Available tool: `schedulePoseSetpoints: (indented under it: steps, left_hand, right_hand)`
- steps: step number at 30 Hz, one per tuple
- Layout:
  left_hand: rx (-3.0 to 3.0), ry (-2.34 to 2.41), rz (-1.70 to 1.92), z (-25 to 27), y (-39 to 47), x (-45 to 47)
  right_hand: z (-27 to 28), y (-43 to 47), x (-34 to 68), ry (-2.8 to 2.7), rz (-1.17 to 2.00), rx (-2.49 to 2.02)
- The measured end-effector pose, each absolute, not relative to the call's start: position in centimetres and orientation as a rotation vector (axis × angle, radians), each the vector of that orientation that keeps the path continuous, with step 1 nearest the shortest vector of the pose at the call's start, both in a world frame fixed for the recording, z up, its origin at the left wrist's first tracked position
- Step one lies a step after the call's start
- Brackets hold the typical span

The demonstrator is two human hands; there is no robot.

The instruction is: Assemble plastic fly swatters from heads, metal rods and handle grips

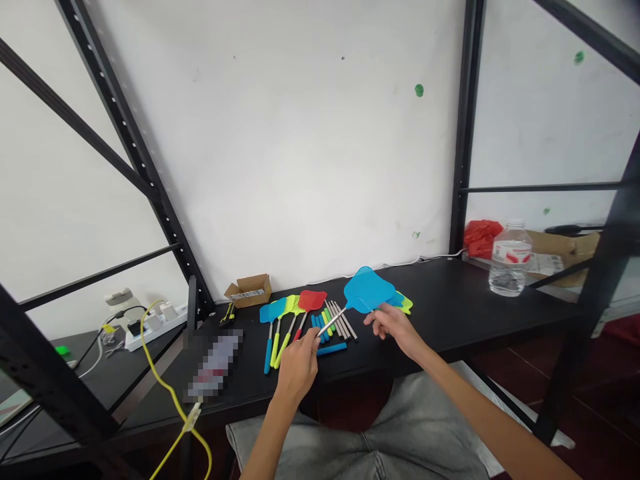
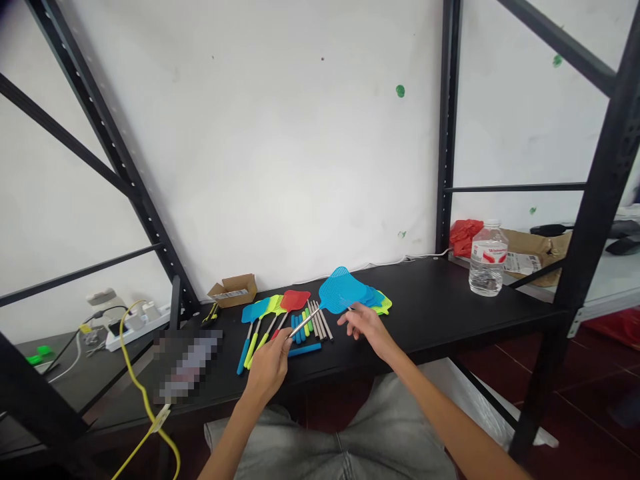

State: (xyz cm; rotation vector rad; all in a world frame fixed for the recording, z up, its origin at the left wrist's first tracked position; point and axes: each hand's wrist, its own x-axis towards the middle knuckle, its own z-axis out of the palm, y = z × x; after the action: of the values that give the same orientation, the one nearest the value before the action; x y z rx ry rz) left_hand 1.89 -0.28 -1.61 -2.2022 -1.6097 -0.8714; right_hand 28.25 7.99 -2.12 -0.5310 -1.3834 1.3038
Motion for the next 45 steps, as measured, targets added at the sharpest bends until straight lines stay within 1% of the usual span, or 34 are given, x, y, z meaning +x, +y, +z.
schedulePoseSetpoints:
  steps: [2,5,12,17,22,28,33,36,39,45]
  left_hand:
    - [-2.214,-1.635,-0.874,-1.5,-0.4,1.9]
    - [-2.270,-1.630,-0.894,-1.2,-0.7,2.3]
    - [-2.489,-1.627,-1.181,-0.3,-1.9,6.1]
    - [-2.532,-1.634,-1.223,-0.4,-2.5,8.1]
    - [-2.526,-1.641,-1.159,-0.5,-2.6,8.4]
    - [-2.432,-1.549,-1.094,0.0,-1.8,6.3]
    - [-2.409,-1.639,-0.886,-0.5,-0.9,4.2]
    - [-2.426,-1.692,-0.862,-0.5,-0.8,4.1]
    - [-2.491,-1.735,-0.968,-0.3,-1.0,4.2]
    - [-2.656,-1.796,-1.378,-0.5,-0.8,3.6]
  right_hand:
    - [-2.0,7.5,28.1,-1.572,1.269,-0.546]
    - [-1.7,6.9,27.9,-1.688,1.222,-0.598]
    - [-1.5,6.2,27.2,-1.692,1.254,-0.561]
    - [-1.6,5.9,26.5,-1.672,1.347,-0.493]
    - [-1.9,6.1,26.2,-1.581,1.361,-0.514]
    - [-2.2,6.8,26.4,-1.262,1.431,-0.563]
    - [-2.1,6.9,26.3,-1.163,1.439,-0.569]
    - [-2.0,6.8,26.3,-1.124,1.419,-0.569]
    - [-2.0,6.9,26.2,-1.084,1.405,-0.578]
    - [-2.2,7.1,26.2,-1.068,1.393,-0.564]
